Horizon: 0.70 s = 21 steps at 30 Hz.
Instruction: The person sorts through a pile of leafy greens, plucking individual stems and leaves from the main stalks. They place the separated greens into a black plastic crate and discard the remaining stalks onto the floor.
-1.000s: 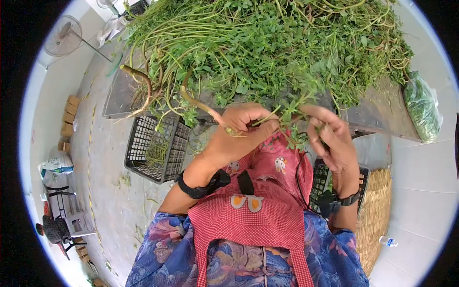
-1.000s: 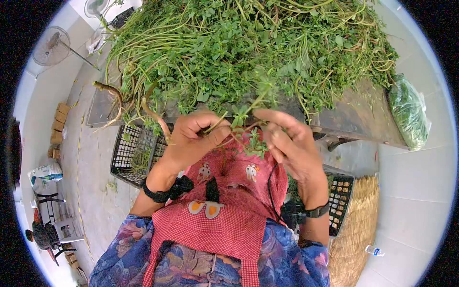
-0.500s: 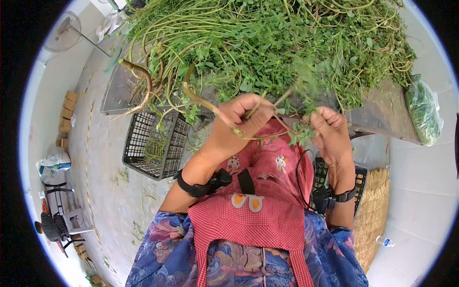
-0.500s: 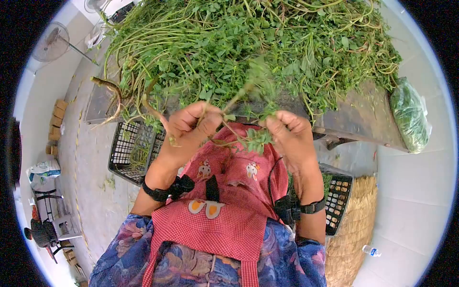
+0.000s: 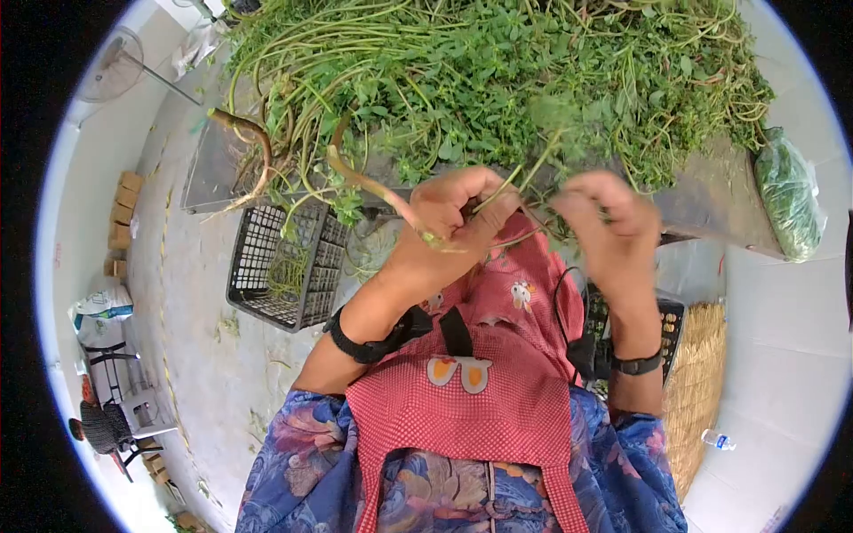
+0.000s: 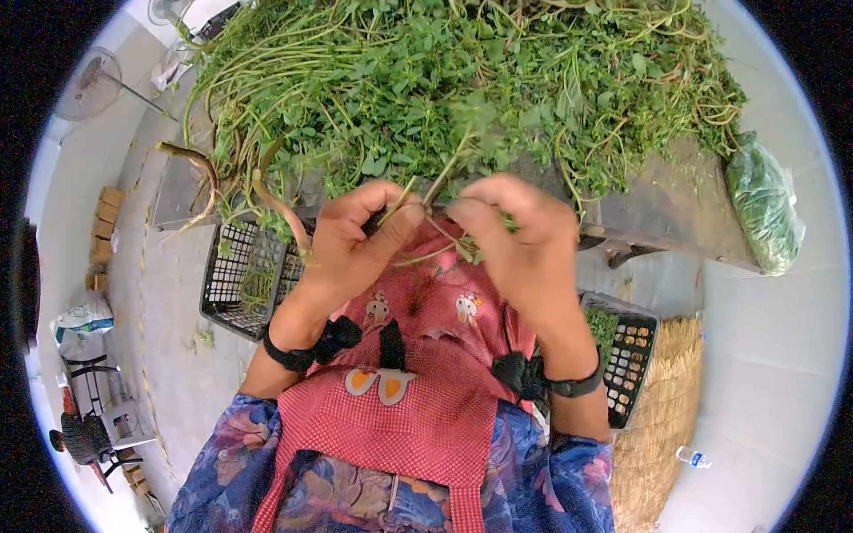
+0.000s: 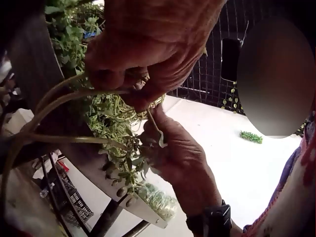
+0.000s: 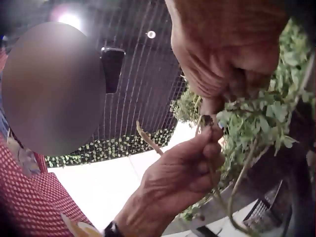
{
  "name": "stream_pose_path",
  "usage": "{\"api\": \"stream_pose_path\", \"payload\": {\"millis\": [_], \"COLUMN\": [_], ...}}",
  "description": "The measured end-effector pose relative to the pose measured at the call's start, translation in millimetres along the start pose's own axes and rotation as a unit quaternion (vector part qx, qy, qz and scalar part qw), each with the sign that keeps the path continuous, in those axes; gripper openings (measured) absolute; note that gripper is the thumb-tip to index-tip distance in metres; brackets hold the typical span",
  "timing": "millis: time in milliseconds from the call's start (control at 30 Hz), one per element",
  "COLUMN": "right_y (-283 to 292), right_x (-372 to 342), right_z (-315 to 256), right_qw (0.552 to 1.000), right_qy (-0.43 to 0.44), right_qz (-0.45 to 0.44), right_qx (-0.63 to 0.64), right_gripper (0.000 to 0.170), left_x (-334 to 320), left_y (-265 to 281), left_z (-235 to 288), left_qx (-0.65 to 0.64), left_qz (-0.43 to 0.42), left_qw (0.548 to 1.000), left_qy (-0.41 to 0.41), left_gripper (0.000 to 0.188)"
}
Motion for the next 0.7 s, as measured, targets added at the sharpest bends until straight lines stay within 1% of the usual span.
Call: {"api": "stream_pose_path", "payload": {"millis": [33, 67, 100, 133, 200, 233, 267, 300, 333, 367, 400, 467, 500, 533, 600, 700], "right_y": [10.2, 12.0, 15.3, 17.4, 13.7, 12.9, 7.5, 2.7, 1.1, -2.6, -1.9, -8.8, -10.4, -10.0, -8.2, -11.0], "right_x": [-2.5, -7.4, -4.3, -3.0, -5.5, -8.4, -10.8, -11.1, -10.8, -13.5, -14.9, -15.7, -14.8, -15.4, -21.1, -23.3], "right_z": [10.7, 19.5, 17.2, 18.3, 24.0, 27.9, 28.1, 24.9, 18.5, 19.6, 19.2, 13.7, 10.5, 7.1, 9.4, 12.4], "right_qw": [0.959, 0.841, 0.819, 0.820, 0.833, 0.846, 0.847, 0.931, 0.980, 0.968, 0.969, 0.973, 0.964, 0.965, 0.944, 0.937], "right_qy": [-0.102, -0.200, -0.174, -0.173, -0.218, -0.242, -0.243, -0.189, -0.129, -0.178, -0.174, -0.106, -0.095, -0.090, -0.198, -0.215], "right_qz": [0.006, 0.011, -0.012, -0.012, -0.057, -0.099, -0.098, -0.097, -0.092, -0.117, -0.115, -0.193, -0.242, -0.241, -0.182, -0.182], "right_qx": [0.262, 0.504, 0.547, 0.545, 0.506, 0.465, 0.463, 0.296, 0.118, 0.133, 0.131, 0.073, 0.062, 0.060, 0.189, 0.206], "right_gripper": [0.009, 0.008, 0.008, 0.008, 0.012, 0.015, 0.015, 0.015, 0.015, 0.015, 0.015, 0.017, 0.018, 0.018, 0.017, 0.016], "left_x": [0.4, 0.3, 0.5, 0.8, 1.2, 1.2, 1.1, 1.1, 1.2, 2.1, 2.6, 1.8, 1.6, 3.3, 3.9, 4.0], "left_y": [2.6, 4.0, 4.3, 3.8, 2.8, 2.1, 1.2, 0.8, 0.7, 0.8, 0.0, -0.6, 0.8, 0.8, 2.4, 3.7], "left_z": [-4.0, -5.4, -3.0, -0.8, 3.4, 3.9, 3.2, 1.6, 0.6, 1.2, 2.1, 4.4, 9.3, 8.0, 8.5, 8.9], "left_qx": [-0.001, -0.003, -0.003, -0.012, -0.022, -0.041, -0.060, -0.061, -0.059, -0.057, -0.057, -0.090, -0.095, -0.094, -0.026, -0.007], "left_qz": [0.007, 0.011, 0.011, 0.005, -0.002, -0.006, -0.010, -0.010, -0.007, -0.005, -0.005, 0.004, 0.004, 0.005, 0.035, 0.034], "left_qw": [1.000, 1.000, 0.999, 1.000, 1.000, 0.999, 0.998, 0.998, 0.998, 0.998, 0.998, 0.996, 0.996, 0.996, 0.995, 0.995], "left_qy": [-0.015, -0.027, -0.030, -0.018, -0.008, 0.004, 0.017, 0.015, -0.005, -0.026, -0.031, -0.020, -0.001, -0.006, -0.088, -0.092], "left_gripper": [0.015, 0.016, 0.016, 0.016, 0.016, 0.016, 0.015, 0.015, 0.015, 0.014, 0.014, 0.014, 0.013, 0.013, 0.013, 0.013]}}
Point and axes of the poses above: each hand's wrist, its own x-axis towards the middle knuckle, its own y-axis out of the back of the hand, z = x × y, the point moved 6 cm from there along x, towards the middle knuckle
